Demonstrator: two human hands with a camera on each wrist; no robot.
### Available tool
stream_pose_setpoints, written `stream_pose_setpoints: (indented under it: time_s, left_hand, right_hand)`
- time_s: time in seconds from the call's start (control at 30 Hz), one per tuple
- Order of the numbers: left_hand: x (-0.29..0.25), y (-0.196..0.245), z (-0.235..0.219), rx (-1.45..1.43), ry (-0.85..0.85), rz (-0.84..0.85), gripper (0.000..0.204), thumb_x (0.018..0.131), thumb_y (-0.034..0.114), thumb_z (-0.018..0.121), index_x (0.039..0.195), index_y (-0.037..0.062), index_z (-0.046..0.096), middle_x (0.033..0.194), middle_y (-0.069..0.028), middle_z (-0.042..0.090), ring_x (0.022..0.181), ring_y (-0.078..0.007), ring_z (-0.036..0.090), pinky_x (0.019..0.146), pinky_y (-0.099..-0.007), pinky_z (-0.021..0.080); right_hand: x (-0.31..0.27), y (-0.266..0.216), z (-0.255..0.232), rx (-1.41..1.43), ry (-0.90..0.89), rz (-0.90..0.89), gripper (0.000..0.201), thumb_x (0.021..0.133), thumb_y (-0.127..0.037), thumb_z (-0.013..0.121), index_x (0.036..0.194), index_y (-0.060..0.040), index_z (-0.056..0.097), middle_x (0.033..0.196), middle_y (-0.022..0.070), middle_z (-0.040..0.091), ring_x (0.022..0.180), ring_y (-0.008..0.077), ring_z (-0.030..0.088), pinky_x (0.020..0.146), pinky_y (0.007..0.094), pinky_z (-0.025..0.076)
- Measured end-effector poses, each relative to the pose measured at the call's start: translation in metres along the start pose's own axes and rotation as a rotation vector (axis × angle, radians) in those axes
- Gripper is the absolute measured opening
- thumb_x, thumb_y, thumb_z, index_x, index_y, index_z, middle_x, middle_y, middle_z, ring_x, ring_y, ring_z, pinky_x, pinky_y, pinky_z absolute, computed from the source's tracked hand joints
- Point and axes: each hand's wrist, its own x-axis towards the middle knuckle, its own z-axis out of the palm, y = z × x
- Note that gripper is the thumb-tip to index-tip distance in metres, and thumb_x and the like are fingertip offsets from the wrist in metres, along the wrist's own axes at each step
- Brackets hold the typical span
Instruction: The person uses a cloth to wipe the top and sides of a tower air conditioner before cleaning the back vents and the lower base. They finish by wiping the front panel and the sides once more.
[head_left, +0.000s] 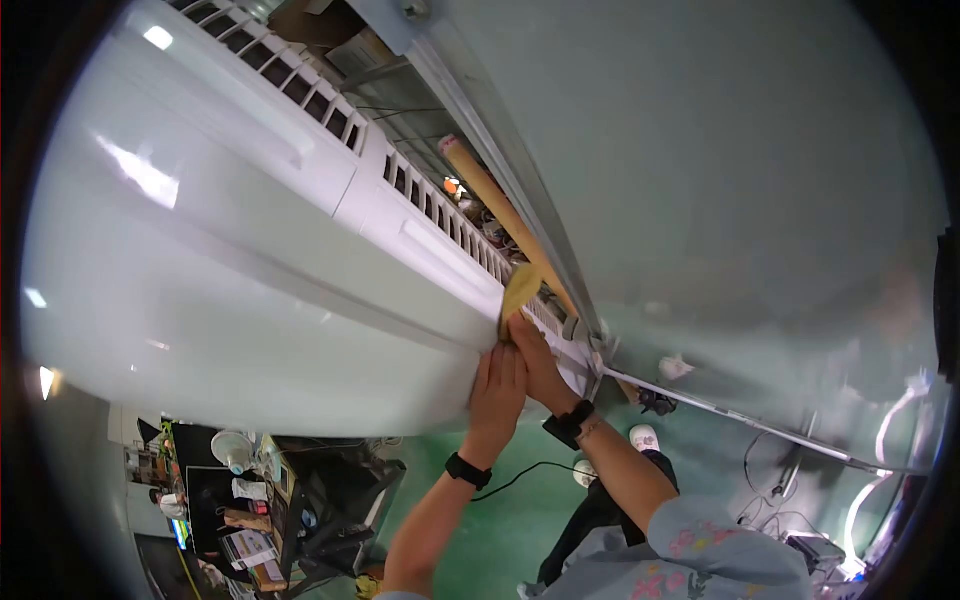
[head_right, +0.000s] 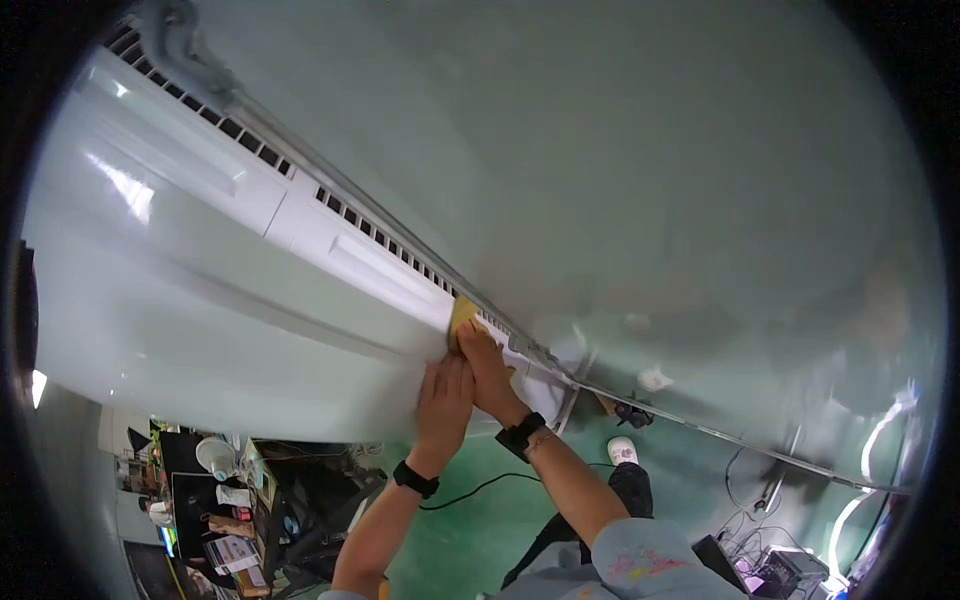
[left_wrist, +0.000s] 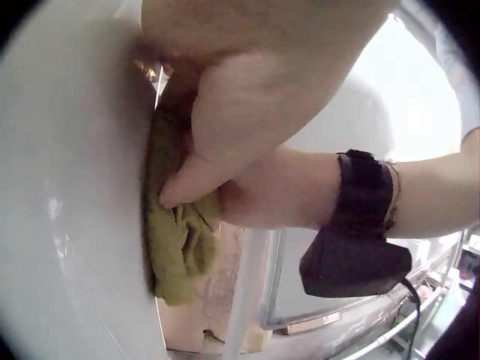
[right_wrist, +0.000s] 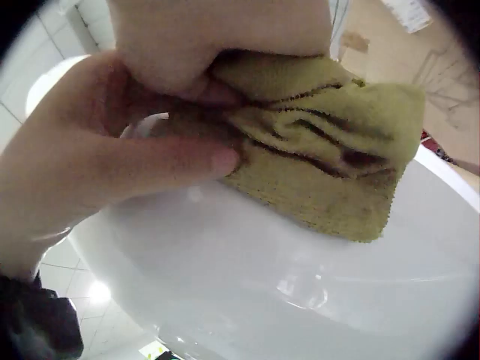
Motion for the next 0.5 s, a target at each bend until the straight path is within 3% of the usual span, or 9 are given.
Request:
stream_pose_setpoints:
  time_s: [0.07,0.13,0.23,0.27,0.37,0.5]
  left_hand:
    - [-0.004,0.006,0.025,-0.045,-0.081,0.045,0.044,0.083,0.013,0.052,0.124,-0.0031,0.053,0.125,-0.0166,0.056,0.126,-0.0281,0.049,0.115,-0.0397,0.027]
    - [-0.009,0.018,0.054,-0.071,-0.108,0.055,0.045,0.083,0.012,0.053,0.125,-0.0040,0.052,0.127,-0.0173,0.055,0.128,-0.0289,0.047,0.116,-0.0400,0.026]
    - [-0.018,0.038,0.081,-0.065,-0.105,0.015,0.046,0.083,0.014,0.053,0.126,-0.0038,0.052,0.128,-0.0169,0.055,0.128,-0.0290,0.047,0.116,-0.0396,0.024]
    - [-0.018,0.044,0.089,-0.061,-0.114,0.001,0.047,0.083,0.014,0.053,0.126,-0.0039,0.052,0.129,-0.0170,0.055,0.128,-0.0291,0.047,0.117,-0.0396,0.024]
    - [-0.029,0.059,0.112,-0.095,-0.147,-0.010,0.047,0.083,0.014,0.053,0.126,-0.0038,0.052,0.130,-0.0175,0.055,0.128,-0.0292,0.048,0.117,-0.0391,0.024]
    - [-0.040,0.081,0.161,-0.155,-0.149,-0.016,0.045,0.084,0.013,0.053,0.125,-0.0038,0.053,0.129,-0.0185,0.056,0.127,-0.0295,0.049,0.117,-0.0379,0.023]
  right_hand:
    - [-0.025,0.039,0.018,0.306,-0.036,0.285,0.060,0.088,-0.016,0.058,0.141,0.0022,0.038,0.139,0.0260,0.046,0.133,0.0409,0.039,0.111,0.0478,0.029]
    - [-0.046,0.049,0.020,0.184,-0.024,0.245,0.059,0.089,-0.017,0.057,0.141,0.0013,0.038,0.139,0.0250,0.046,0.132,0.0411,0.040,0.110,0.0443,0.030]
    - [-0.061,0.069,0.023,0.388,-0.108,0.549,0.055,0.092,-0.017,0.054,0.141,-0.0005,0.039,0.137,0.0229,0.047,0.130,0.0384,0.042,0.109,0.0391,0.032]
    - [-0.070,0.074,0.021,0.388,-0.095,0.490,0.041,0.101,-0.014,0.047,0.138,0.0021,0.041,0.139,0.0139,0.046,0.129,0.0240,0.043,0.109,0.0313,0.031]
    - [-0.089,0.085,0.018,0.253,-0.071,0.444,0.047,0.097,-0.016,0.053,0.139,0.0012,0.041,0.139,0.0182,0.047,0.128,0.0285,0.046,0.107,0.0338,0.034]
    - [-0.117,0.122,0.024,0.241,-0.087,0.498,0.045,0.096,-0.016,0.050,0.137,-0.0002,0.042,0.137,0.0206,0.048,0.128,0.0331,0.045,0.108,0.0337,0.034]
